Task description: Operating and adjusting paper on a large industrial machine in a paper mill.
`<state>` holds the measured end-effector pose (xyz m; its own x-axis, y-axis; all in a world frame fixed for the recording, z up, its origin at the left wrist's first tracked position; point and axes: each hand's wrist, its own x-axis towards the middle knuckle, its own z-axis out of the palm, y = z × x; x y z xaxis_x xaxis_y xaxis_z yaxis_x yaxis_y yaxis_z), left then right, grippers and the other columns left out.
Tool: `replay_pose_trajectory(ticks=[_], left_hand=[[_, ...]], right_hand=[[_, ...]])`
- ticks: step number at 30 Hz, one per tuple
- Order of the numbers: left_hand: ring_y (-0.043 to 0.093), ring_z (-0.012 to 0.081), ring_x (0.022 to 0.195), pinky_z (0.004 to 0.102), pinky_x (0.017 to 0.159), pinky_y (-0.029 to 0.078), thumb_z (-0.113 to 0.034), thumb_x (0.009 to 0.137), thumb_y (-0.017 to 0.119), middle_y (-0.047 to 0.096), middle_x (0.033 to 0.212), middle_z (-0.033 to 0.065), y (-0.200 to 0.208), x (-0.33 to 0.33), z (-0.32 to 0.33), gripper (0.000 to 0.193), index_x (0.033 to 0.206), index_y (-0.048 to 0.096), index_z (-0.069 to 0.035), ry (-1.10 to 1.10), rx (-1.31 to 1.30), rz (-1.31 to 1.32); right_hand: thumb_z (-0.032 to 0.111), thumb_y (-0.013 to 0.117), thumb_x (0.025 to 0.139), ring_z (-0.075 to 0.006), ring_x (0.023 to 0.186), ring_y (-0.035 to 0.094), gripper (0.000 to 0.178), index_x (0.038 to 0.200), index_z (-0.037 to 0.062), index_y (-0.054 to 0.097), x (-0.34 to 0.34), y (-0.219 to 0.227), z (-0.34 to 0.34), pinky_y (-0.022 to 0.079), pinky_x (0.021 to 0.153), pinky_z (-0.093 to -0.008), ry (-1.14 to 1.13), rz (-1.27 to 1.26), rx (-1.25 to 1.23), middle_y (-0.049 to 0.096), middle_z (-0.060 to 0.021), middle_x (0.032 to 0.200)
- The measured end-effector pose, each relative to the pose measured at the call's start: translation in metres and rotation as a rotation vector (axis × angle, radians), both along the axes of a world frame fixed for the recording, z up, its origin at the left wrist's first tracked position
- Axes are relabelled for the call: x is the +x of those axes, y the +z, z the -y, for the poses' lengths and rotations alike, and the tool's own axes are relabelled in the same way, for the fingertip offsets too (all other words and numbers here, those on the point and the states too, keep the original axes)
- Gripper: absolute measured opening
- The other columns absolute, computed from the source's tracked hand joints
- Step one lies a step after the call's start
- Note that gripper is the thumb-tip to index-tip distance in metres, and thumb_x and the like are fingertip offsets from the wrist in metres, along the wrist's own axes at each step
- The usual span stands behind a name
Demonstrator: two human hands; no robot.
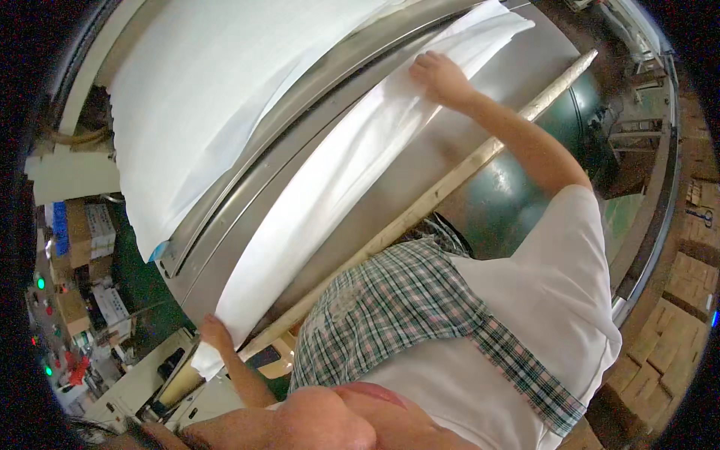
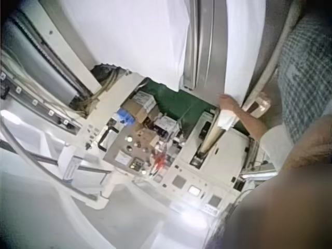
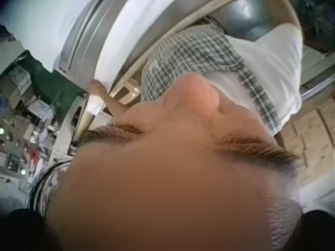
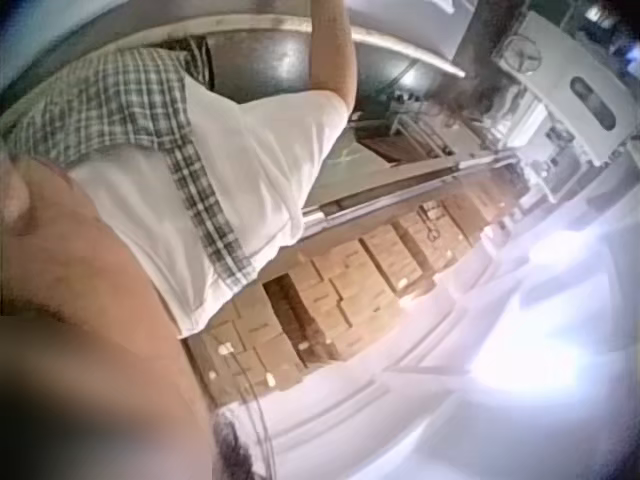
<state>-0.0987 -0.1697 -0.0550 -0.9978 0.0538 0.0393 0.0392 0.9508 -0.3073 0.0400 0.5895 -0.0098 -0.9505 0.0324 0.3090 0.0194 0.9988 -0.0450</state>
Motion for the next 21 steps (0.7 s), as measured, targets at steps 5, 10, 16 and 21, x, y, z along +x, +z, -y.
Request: replay_pose_trajectory(ticks=[5,10,16,21], left_hand=[[0.043,0.0348,0.106,0.0573,0.082,0.034,-0.045,0.089,0.028,0.053,0.113,0.0088,0.008,0.003,-0.07,0.046,0.109,0.055,-0.014,0.352,0.122,0.057],[0.027,0.0353,0.122,0.0604,0.091,0.024,-0.051,0.088,0.025,0.041,0.129,0.0056,0.009,0.018,-0.161,0.05,0.119,0.048,-0.019,0.294,0.172,0.107],[0.023,0.0356,0.125,0.0612,0.091,0.022,-0.052,0.088,0.025,0.038,0.132,0.0045,0.012,0.028,-0.194,0.05,0.122,0.045,-0.022,0.299,0.182,0.114],[0.021,0.036,0.126,0.061,0.091,0.021,-0.048,0.088,0.029,0.034,0.134,0.0046,0.019,0.042,-0.239,0.045,0.125,0.04,-0.026,0.199,0.281,0.114]], right_hand=[[0.004,0.055,0.057,-0.0251,0.087,0.049,0.025,0.082,0.0068,0.055,0.004,-0.001,-0.081,0.038,0.076,-0.0361,-0.085,-0.049,0.09,0.051,-0.0063,0.084],[0.006,0.054,0.065,-0.0223,0.086,0.052,0.02,0.084,0.0112,0.057,0.02,-0.006,-0.173,0.036,0.075,-0.035,-0.341,-0.107,0.174,0.055,-0.0036,0.088],[0.02,0.056,0.073,-0.0211,0.093,0.056,0.021,0.093,0.0166,0.062,0.054,-0.029,-0.294,0.04,0.079,-0.0392,-0.916,0.009,0.288,0.06,-0.0044,0.096],[0.023,0.048,0.081,-0.0282,0.097,0.054,0.028,0.105,0.0166,0.059,0.044,0.008,-0.323,0.044,0.077,-0.0334,-0.864,0.038,-0.384,0.055,-0.0156,0.108]])
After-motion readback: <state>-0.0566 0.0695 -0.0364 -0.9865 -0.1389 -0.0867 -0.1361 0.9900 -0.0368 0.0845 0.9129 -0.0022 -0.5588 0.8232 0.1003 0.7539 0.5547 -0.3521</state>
